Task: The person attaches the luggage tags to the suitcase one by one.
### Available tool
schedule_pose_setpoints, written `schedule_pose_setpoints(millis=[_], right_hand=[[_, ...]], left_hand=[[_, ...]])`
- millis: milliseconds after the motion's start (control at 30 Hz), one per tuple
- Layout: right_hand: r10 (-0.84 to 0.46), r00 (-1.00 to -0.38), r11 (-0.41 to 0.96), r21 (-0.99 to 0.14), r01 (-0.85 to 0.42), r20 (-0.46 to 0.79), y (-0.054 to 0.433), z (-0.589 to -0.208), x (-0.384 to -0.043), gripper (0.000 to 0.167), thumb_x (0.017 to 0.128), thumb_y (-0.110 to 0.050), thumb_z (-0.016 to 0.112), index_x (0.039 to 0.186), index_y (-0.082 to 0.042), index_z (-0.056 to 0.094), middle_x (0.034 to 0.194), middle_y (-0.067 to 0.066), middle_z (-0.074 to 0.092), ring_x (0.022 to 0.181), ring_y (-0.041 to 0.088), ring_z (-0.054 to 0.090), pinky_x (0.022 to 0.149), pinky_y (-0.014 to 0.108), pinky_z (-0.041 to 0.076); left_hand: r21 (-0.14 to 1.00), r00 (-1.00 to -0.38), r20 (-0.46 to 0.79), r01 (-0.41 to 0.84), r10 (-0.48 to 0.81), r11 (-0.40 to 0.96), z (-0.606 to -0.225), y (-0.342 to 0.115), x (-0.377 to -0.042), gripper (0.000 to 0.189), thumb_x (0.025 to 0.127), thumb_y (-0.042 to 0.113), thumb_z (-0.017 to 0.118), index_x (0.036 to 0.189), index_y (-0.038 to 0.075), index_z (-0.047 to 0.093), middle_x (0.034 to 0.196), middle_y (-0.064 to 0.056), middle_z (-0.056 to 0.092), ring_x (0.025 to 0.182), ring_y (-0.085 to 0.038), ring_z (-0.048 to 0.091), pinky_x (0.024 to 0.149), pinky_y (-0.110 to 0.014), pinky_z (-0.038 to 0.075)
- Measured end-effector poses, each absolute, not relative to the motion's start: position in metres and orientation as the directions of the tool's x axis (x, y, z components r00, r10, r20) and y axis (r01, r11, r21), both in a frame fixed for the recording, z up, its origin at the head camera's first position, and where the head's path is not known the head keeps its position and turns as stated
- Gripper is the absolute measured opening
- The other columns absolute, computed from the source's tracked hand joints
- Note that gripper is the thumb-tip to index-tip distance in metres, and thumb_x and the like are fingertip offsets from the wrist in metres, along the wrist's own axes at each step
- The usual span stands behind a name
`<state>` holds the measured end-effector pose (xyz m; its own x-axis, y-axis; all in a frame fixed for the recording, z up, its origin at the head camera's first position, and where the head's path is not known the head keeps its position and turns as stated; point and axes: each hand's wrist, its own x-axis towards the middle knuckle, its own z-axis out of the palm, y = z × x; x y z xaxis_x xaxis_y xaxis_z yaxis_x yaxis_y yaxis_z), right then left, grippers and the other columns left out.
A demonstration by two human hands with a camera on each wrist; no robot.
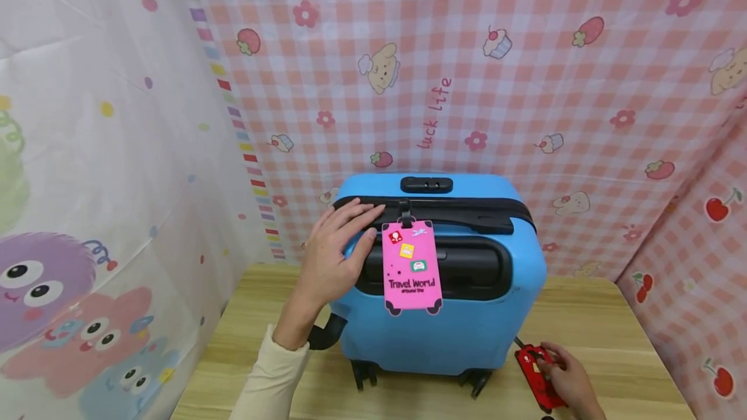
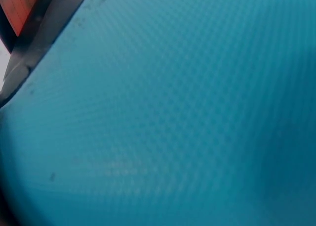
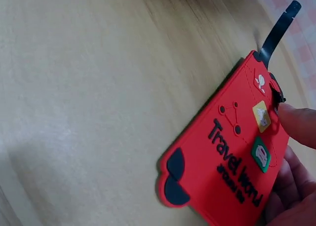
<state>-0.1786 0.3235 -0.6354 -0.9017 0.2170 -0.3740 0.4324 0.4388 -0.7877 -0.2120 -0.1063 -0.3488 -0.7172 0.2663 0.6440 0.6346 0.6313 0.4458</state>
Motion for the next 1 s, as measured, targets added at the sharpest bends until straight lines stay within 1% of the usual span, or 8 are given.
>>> schedule_pose_setpoints(millis=[100,167,333,467,567,767,900,1000], right_hand=[[0.232,-0.893,0.402,-0.798,0.449,-0.385,0.323,-0.639,-0.178,0.054,0.098,-0.018,0.059,0.145,0.001,0.041,0.124,0.030,0.053,0.097,0.029,0.055,0.069,0.031,0.042],[0.239,-0.892,0.382,-0.808,0.449,-0.383,0.323,-0.640,-0.178,0.054,0.098,-0.019,0.060,0.145,0.000,0.041,0.116,0.025,0.057,0.090,0.025,0.056,0.068,0.032,0.043],[0.242,-0.901,0.386,-0.816,0.430,-0.360,0.325,-0.637,-0.178,0.052,0.098,-0.015,0.059,0.143,0.002,0.039,0.104,0.017,0.061,0.083,0.020,0.059,0.068,0.032,0.044],[0.239,-0.904,0.394,-0.815,0.425,-0.355,0.325,-0.635,-0.178,0.052,0.097,-0.010,0.058,0.143,0.002,0.038,0.107,0.023,0.058,0.085,0.023,0.060,0.068,0.032,0.042],[0.223,-0.907,0.385,-0.823,0.418,-0.356,0.326,-0.635,-0.175,0.052,0.095,-0.005,0.057,0.143,0.002,0.041,0.112,0.025,0.058,0.086,0.022,0.061,0.068,0.032,0.045],[0.204,-0.895,0.341,-0.828,0.445,-0.397,0.327,-0.629,-0.172,0.046,0.094,-0.006,0.050,0.139,0.001,0.051,0.101,0.013,0.066,0.085,0.020,0.059,0.065,0.033,0.051],[0.182,-0.877,0.321,-0.816,0.481,-0.445,0.329,-0.625,-0.173,0.042,0.096,-0.009,0.048,0.137,-0.001,0.055,0.107,0.013,0.063,0.093,0.026,0.055,0.068,0.033,0.049],[0.169,-0.875,0.327,-0.812,0.483,-0.453,0.330,-0.625,-0.173,0.040,0.098,-0.009,0.046,0.135,0.001,0.056,0.110,0.014,0.063,0.096,0.026,0.053,0.070,0.033,0.047]], left_hand=[[0.448,-0.717,0.644,0.636,0.266,0.629,-0.349,-0.107,-0.213,0.038,0.099,0.028,0.055,0.136,0.020,0.063,0.138,-0.003,0.060,0.140,-0.024,0.042,0.118,-0.057,0.019],[0.448,-0.717,0.644,0.636,0.267,0.629,-0.349,-0.106,-0.213,0.038,0.099,0.028,0.055,0.136,0.021,0.063,0.138,-0.003,0.060,0.141,-0.024,0.042,0.118,-0.057,0.019],[0.445,-0.711,0.650,0.642,0.268,0.624,-0.348,-0.106,-0.214,0.038,0.099,0.027,0.055,0.136,0.020,0.063,0.137,-0.003,0.060,0.141,-0.024,0.042,0.118,-0.057,0.019],[0.444,-0.710,0.652,0.642,0.266,0.625,-0.349,-0.106,-0.214,0.038,0.099,0.027,0.055,0.135,0.020,0.063,0.137,-0.003,0.061,0.140,-0.024,0.042,0.118,-0.057,0.020],[0.444,-0.714,0.647,0.638,0.268,0.629,-0.349,-0.106,-0.213,0.038,0.099,0.027,0.055,0.136,0.021,0.063,0.137,-0.003,0.061,0.140,-0.024,0.043,0.117,-0.058,0.021],[0.448,-0.711,0.650,0.643,0.268,0.621,-0.349,-0.105,-0.213,0.038,0.099,0.027,0.055,0.136,0.021,0.063,0.137,-0.003,0.060,0.141,-0.024,0.042,0.117,-0.059,0.020],[0.450,-0.712,0.651,0.642,0.264,0.621,-0.349,-0.106,-0.213,0.038,0.099,0.027,0.055,0.136,0.021,0.063,0.137,-0.002,0.060,0.141,-0.024,0.042,0.118,-0.056,0.019],[0.452,-0.715,0.648,0.638,0.262,0.624,-0.349,-0.107,-0.213,0.038,0.099,0.027,0.055,0.136,0.020,0.063,0.137,-0.002,0.061,0.141,-0.024,0.042,0.118,-0.056,0.019]])
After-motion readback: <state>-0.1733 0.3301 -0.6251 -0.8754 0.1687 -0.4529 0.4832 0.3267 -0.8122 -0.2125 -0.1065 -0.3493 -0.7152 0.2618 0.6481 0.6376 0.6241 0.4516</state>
